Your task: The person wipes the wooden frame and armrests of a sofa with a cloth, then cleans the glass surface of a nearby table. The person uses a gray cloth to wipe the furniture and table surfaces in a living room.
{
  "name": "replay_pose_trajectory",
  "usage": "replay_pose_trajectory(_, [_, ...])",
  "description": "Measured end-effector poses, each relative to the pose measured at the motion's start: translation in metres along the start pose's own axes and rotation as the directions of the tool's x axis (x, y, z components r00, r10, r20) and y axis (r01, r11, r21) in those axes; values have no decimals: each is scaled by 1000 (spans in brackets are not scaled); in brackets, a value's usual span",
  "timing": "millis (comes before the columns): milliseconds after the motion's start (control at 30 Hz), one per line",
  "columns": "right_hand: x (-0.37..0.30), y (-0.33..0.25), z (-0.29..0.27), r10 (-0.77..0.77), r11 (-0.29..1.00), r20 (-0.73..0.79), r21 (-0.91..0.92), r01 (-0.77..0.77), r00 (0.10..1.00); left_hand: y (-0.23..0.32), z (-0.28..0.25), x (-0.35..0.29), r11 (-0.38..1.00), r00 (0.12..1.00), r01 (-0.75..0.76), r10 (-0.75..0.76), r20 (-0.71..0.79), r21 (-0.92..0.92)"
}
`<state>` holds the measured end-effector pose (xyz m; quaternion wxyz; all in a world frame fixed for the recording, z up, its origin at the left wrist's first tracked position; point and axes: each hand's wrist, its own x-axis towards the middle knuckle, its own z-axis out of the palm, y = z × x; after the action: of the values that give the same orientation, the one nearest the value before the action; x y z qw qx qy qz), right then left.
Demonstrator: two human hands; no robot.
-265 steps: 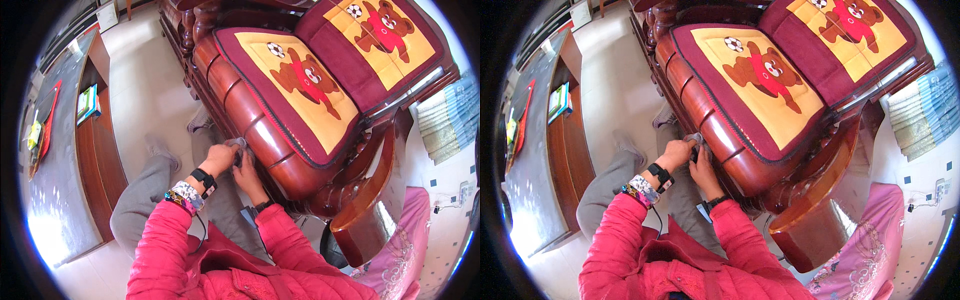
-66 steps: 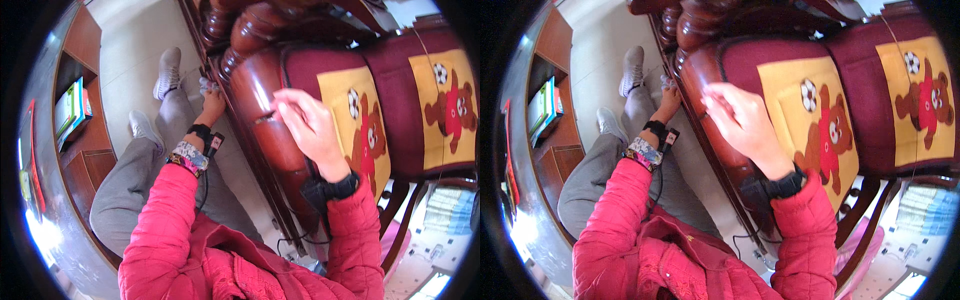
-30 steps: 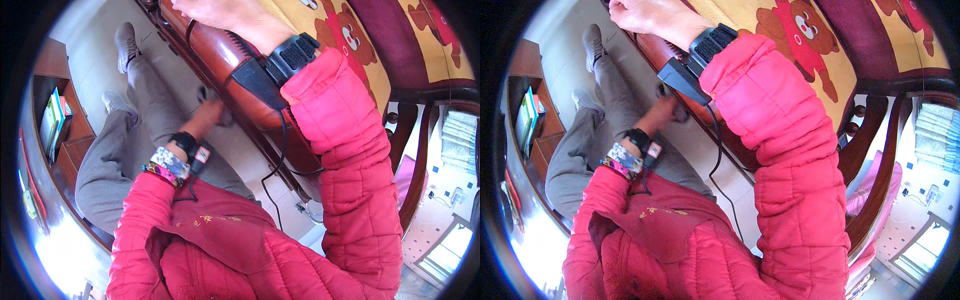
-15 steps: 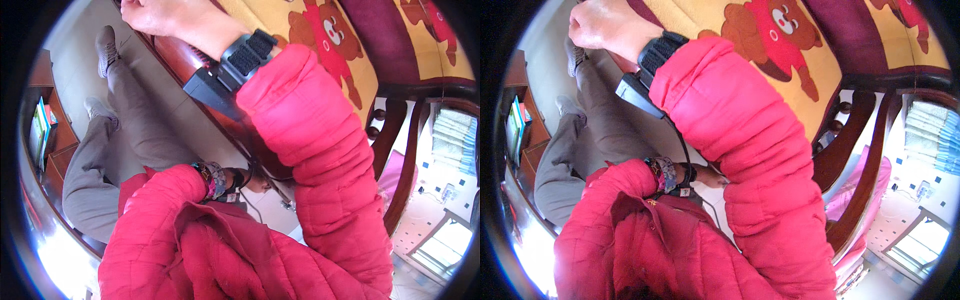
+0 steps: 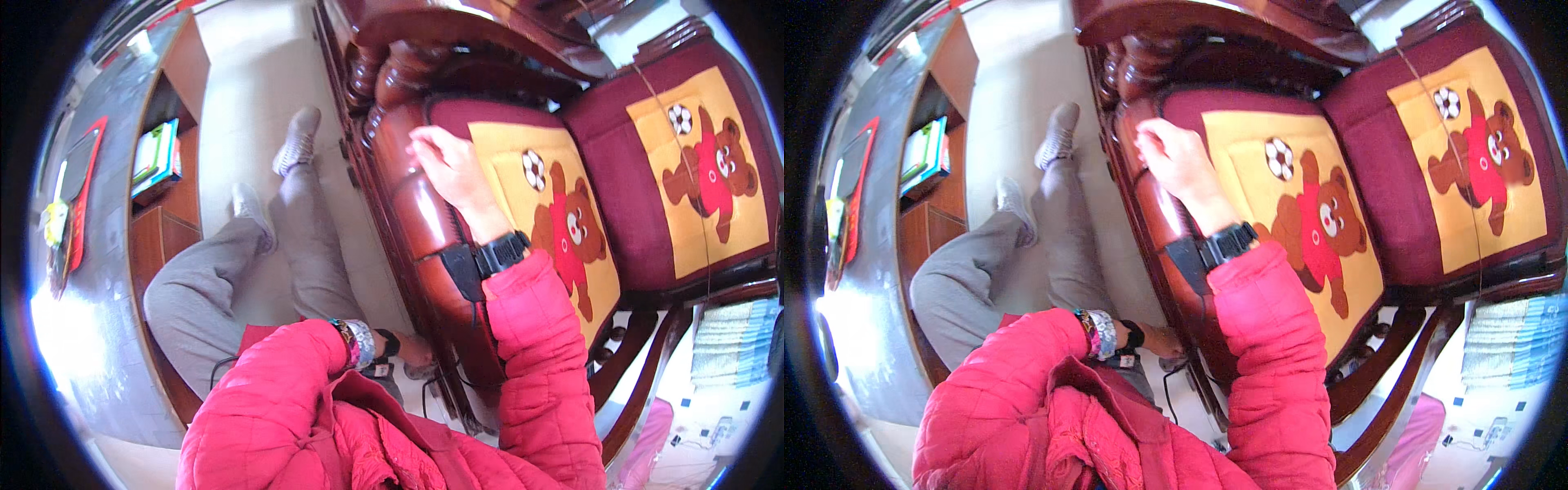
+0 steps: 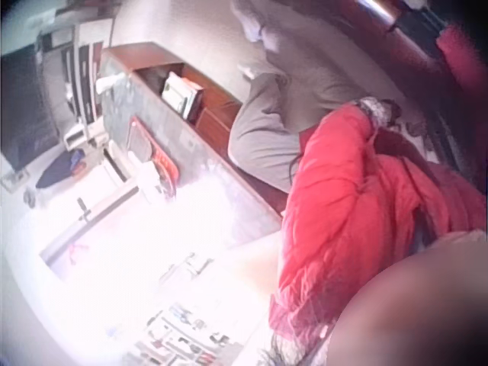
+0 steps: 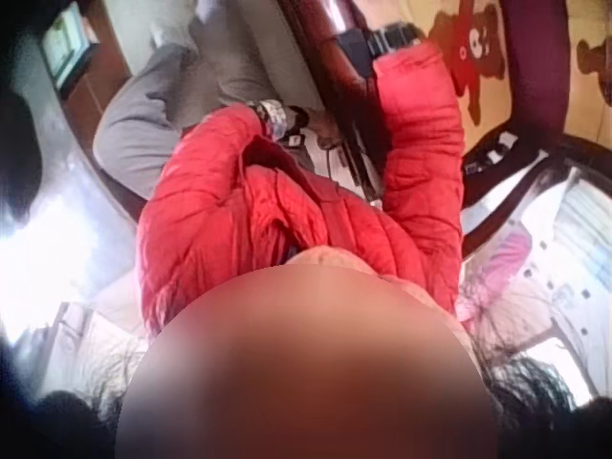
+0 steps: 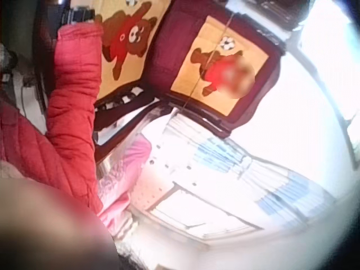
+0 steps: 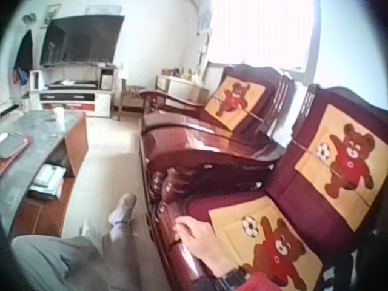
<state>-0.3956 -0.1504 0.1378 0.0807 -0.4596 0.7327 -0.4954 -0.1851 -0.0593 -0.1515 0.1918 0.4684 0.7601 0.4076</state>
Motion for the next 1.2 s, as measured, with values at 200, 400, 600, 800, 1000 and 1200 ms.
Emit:
replay_pose_trajectory(200, [-4, -15, 0, 182, 981, -60, 80, -177, 981, -25, -127, -95, 854, 751, 519, -476, -458, -36])
replay_pose_trajectory(400, [-16, -42, -14, 276, 915, -93, 331, -232, 957, -19, -255, -165, 682, 129, 602, -596, -793, -415])
replay_pose_trajectory(600, [-42, -58, -24, 479, 802, -173, 485, -349, 860, -77, -333, -168, 772, 27, 570, -359, -933, -281])
replay_pose_trajectory(800, [-45, -50, -24, 497, 739, -109, 574, -353, 861, -126, -386, -175, 663, 87, 704, -438, -895, -257])
replay_pose_trajectory(1000, [-47, -51, -27, 528, 682, -143, 658, -318, 837, -133, -447, -198, 698, 529, 716, -545, -651, -2])
replay_pose_trajectory(1200, [-44, -50, -27, 506, 735, -155, 593, -330, 849, -105, -479, -184, 727, 710, 652, -485, -511, 216])
